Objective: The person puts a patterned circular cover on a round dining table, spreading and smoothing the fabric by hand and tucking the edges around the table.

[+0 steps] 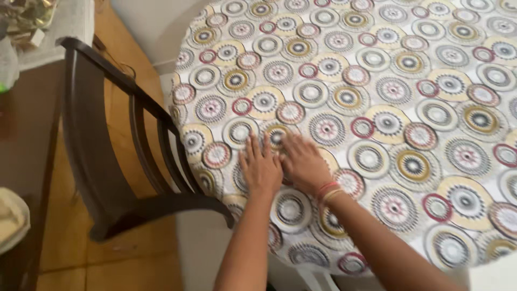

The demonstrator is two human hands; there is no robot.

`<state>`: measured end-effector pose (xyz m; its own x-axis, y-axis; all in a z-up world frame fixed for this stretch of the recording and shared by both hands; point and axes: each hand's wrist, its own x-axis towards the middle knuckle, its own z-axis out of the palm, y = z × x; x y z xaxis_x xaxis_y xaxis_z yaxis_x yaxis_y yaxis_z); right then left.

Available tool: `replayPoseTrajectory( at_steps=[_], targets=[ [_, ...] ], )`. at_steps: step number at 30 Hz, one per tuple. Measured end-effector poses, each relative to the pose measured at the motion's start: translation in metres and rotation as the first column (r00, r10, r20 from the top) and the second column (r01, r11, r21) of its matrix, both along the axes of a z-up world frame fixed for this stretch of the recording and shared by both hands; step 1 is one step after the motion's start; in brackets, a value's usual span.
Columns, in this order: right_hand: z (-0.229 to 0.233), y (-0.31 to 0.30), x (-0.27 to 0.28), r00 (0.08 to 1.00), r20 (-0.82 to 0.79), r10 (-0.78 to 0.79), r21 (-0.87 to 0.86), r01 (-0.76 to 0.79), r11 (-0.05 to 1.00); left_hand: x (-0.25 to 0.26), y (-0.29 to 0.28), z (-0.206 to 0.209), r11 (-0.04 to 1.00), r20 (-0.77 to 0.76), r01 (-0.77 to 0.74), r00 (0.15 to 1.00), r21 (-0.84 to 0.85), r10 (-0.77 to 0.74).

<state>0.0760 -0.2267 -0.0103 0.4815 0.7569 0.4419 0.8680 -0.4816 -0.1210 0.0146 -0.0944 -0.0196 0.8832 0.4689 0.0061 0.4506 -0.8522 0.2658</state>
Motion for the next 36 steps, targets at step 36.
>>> replayPoseTrajectory(
  at_steps=[36],
  targets=[
    [0.013, 0.025, 0.163, 0.946, -0.065, -0.316, -0.154, 0.304, 0.940, 0.121, 0.114, 0.019, 0.991, -0.077, 0.094, 0.992, -0.091, -0.102]
  ],
)
